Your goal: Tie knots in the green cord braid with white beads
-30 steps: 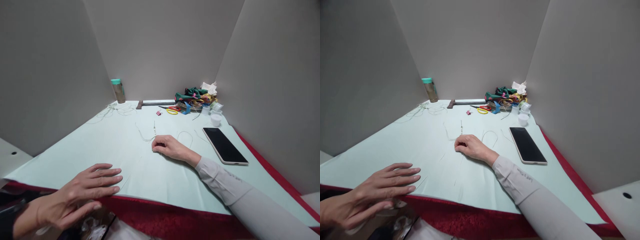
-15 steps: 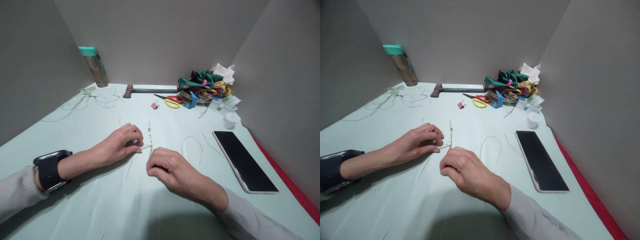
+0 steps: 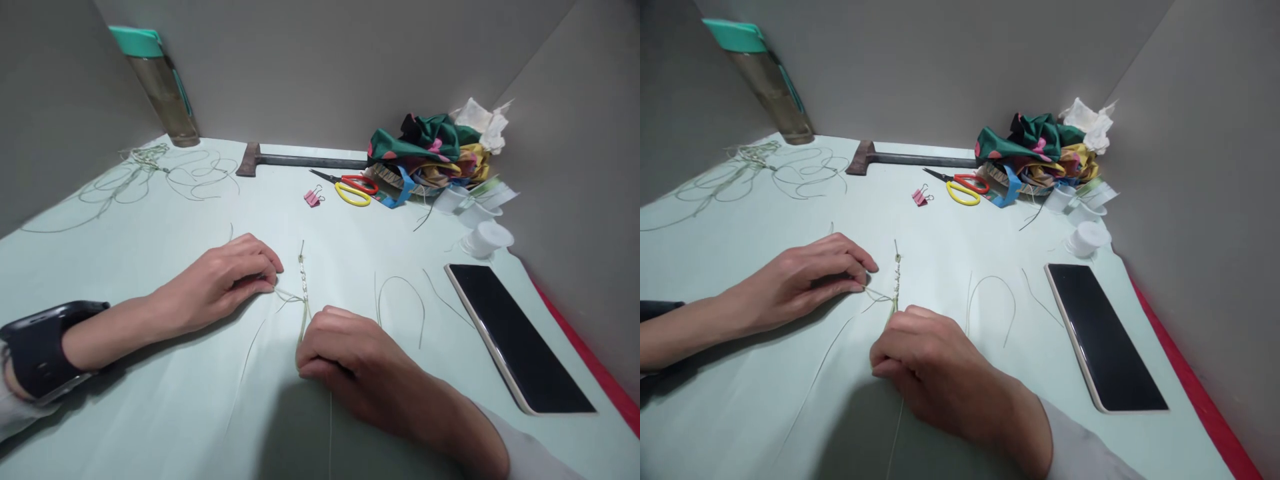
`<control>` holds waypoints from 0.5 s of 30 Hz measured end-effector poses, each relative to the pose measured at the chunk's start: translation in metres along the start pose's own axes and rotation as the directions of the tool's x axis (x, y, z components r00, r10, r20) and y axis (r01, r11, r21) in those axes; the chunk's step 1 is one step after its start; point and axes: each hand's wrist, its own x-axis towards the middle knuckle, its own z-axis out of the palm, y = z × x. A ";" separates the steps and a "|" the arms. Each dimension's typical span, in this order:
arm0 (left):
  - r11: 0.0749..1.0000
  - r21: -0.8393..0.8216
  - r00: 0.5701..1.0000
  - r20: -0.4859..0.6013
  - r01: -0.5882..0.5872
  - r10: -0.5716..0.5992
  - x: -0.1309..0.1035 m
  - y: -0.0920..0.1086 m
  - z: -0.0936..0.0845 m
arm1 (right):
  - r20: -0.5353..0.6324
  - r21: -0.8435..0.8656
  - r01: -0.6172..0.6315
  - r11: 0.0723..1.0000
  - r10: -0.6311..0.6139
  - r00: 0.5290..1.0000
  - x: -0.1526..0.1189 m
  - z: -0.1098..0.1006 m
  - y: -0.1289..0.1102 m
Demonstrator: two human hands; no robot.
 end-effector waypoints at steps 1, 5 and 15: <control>0.999 0.039 0.999 -0.046 0.009 -0.007 0.000 0.001 0.002 | 0.000 -0.002 0.008 1.000 -0.008 1.000 0.000 0.000 0.000; 0.980 0.183 0.986 -0.161 0.076 -0.046 0.000 -0.002 0.009 | 0.011 -0.023 0.021 1.000 -0.020 1.000 -0.001 0.001 0.003; 0.852 0.495 0.944 -0.329 0.170 0.003 -0.015 -0.003 0.004 | 0.026 -0.029 -0.013 0.999 0.013 1.000 0.001 0.002 0.005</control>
